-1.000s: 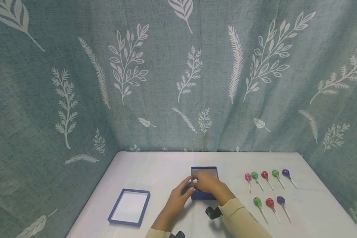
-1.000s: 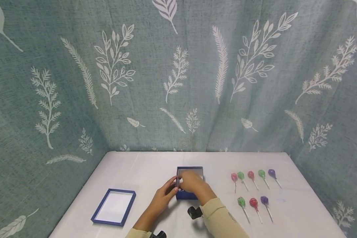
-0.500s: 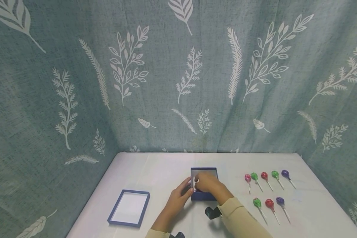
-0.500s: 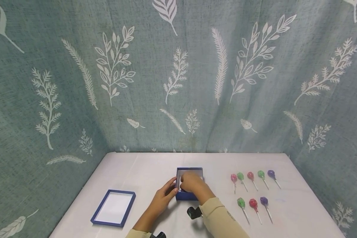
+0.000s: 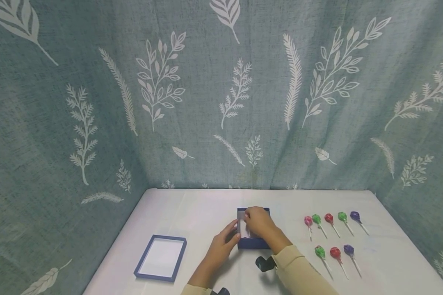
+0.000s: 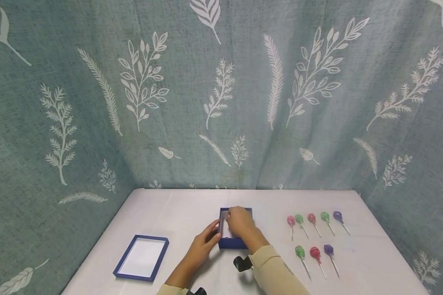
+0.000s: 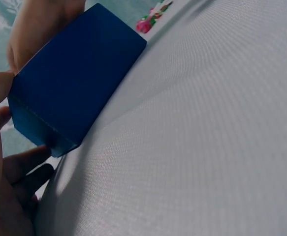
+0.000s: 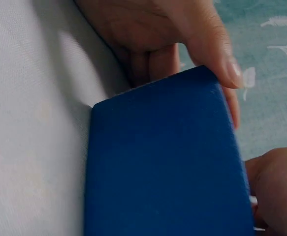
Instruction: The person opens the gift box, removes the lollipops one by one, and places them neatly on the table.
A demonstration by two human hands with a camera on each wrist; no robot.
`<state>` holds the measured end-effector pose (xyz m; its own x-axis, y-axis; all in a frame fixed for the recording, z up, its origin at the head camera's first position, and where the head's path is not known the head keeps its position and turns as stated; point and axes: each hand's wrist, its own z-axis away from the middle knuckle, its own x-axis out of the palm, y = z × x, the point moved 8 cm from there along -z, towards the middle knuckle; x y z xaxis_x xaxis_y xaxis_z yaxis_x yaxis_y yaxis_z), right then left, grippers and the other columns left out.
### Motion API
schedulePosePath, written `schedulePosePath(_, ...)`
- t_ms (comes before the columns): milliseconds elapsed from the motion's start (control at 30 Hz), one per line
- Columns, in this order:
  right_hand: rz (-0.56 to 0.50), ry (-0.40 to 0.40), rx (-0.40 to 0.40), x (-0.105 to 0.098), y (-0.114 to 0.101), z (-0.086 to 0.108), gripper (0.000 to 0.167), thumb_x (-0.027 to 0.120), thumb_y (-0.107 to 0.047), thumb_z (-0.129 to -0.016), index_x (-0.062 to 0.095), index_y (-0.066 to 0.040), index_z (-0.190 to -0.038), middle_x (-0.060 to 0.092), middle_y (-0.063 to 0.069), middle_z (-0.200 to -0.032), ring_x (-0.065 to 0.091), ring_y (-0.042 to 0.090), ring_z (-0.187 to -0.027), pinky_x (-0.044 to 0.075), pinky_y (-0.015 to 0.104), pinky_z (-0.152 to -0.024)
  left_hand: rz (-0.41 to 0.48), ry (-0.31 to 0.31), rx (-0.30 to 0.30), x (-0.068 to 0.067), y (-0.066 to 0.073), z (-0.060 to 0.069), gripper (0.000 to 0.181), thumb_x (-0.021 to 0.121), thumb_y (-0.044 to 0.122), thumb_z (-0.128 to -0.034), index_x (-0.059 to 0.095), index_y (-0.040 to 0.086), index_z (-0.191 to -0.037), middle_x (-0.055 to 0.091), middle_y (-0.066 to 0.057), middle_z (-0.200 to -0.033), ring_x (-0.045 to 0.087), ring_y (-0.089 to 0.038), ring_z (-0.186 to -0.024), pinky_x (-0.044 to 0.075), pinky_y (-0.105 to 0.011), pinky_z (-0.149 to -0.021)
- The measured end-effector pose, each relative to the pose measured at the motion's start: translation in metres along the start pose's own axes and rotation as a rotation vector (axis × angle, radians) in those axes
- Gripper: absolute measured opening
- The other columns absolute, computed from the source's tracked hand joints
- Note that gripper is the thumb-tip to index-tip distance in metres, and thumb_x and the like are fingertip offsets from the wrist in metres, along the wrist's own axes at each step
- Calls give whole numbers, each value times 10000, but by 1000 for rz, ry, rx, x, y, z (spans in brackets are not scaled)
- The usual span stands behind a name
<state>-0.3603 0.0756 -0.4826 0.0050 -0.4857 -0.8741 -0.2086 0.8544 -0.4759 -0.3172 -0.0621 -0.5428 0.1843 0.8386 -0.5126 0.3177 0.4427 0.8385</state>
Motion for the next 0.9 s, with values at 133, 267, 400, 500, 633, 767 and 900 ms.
schedulePosePath(133, 4, 30, -37, -9, -1, 3, 171, 663, -189, -935, 710, -75, -1054, 608, 10, -873, 597, 194, -828, 529, 418, -780, -7, -3, 4, 1, 2, 0, 519, 508, 401, -1009, 401, 249, -1494, 565, -105, -1366, 406, -382, -1339, 271, -652, -1063)
schedulePosePath(267, -47, 60, -52, -22, -1, 7, 165, 702, -151, -906, 711, -79, -1054, 584, -5, -876, 568, 166, -805, 522, 392, -765, 1, 1, 5, -1, 4, 0, 528, 513, 388, -1009, 392, 232, -1499, 555, -118, -1374, 403, -393, -1339, 264, -663, -1060)
schedulePosePath(400, -75, 102, -78, -36, 1, 12, 189, 745, -96, -858, 714, -87, -1044, 592, 20, -941, 583, 187, -849, 522, 400, -801, -3, 12, 2, -3, 5, -1, 531, 515, 396, -1007, 399, 225, -1496, 552, -115, -1379, 411, -380, -1337, 263, -650, -1069)
schedulePosePath(500, -87, 119, -86, -44, 6, 17, 224, 768, -67, -825, 719, -95, -1042, 594, 32, -951, 594, 195, -853, 523, 392, -793, -15, 19, 10, -3, 3, -1, 529, 521, 392, -1005, 416, 207, -1489, 559, -113, -1372, 422, -375, -1330, 276, -636, -1070)
schedulePosePath(633, -118, 93, -55, -51, 18, 24, 238, 765, -67, -822, 723, -93, -1054, 583, 5, -890, 580, 164, -799, 516, 352, -708, -9, 21, 5, -3, 1, -1, 524, 538, 380, -998, 428, 211, -1482, 566, -107, -1365, 424, -375, -1329, 275, -634, -1072)
schedulePosePath(767, -141, 89, -21, -61, 33, 33, 262, 762, -84, -828, 712, -102, -1085, 605, -7, -899, 583, 153, -783, 507, 342, -678, -5, 20, -8, -2, 0, -1, 524, 541, 391, -994, 433, 227, -1479, 572, -102, -1359, 421, -377, -1330, 266, -635, -1076)
schedulePosePath(900, -159, 114, 7, -74, 45, 45, 314, 763, -91, -831, 687, -93, -1136, 642, 24, -969, 601, 161, -798, 515, 346, -683, -5, 15, -20, 1, -1, -1, 520, 541, 396, -992, 439, 235, -1476, 573, -102, -1357, 419, -380, -1331, 264, -633, -1078)
